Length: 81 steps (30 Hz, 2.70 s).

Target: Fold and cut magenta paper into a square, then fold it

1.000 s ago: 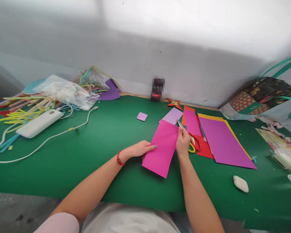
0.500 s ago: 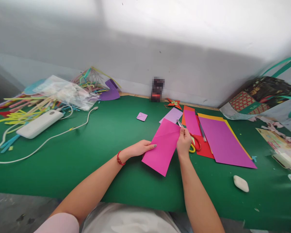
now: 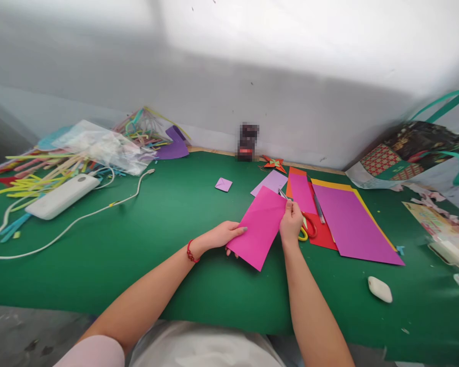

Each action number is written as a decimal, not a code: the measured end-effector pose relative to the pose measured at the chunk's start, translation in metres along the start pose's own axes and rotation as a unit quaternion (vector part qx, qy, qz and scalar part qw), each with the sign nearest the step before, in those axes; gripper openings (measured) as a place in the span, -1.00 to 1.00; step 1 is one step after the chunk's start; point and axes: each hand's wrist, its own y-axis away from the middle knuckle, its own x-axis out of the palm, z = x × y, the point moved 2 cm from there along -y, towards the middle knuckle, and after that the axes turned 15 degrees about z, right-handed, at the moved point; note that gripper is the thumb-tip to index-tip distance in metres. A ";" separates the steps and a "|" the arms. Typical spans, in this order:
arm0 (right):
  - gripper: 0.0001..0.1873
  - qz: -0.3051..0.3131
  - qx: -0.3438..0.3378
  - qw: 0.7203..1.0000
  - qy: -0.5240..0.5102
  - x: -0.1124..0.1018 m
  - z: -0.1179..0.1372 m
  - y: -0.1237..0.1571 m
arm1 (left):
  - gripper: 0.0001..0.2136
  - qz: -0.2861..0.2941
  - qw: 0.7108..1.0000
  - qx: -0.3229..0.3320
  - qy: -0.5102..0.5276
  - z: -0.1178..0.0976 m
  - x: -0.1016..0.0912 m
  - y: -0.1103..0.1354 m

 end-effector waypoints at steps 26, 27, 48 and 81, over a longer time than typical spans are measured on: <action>-0.49 -0.043 -0.011 0.999 0.026 -0.014 0.000 -0.004 | -0.66 0.000 0.999 -0.024 -0.042 0.004 -0.004 0.003; -0.49 -0.044 -0.012 0.999 0.026 -0.014 0.000 -0.004 | -0.65 0.002 0.999 -0.026 -0.043 0.004 -0.004 0.003; -0.47 -0.085 0.048 0.994 -0.054 -0.023 -0.015 -0.012 | -0.58 -0.055 0.995 0.067 -0.046 -0.003 -0.005 0.005; -0.49 0.215 0.156 0.926 -0.267 0.024 0.004 0.004 | -0.59 -0.324 0.905 0.196 0.195 -0.001 -0.031 0.007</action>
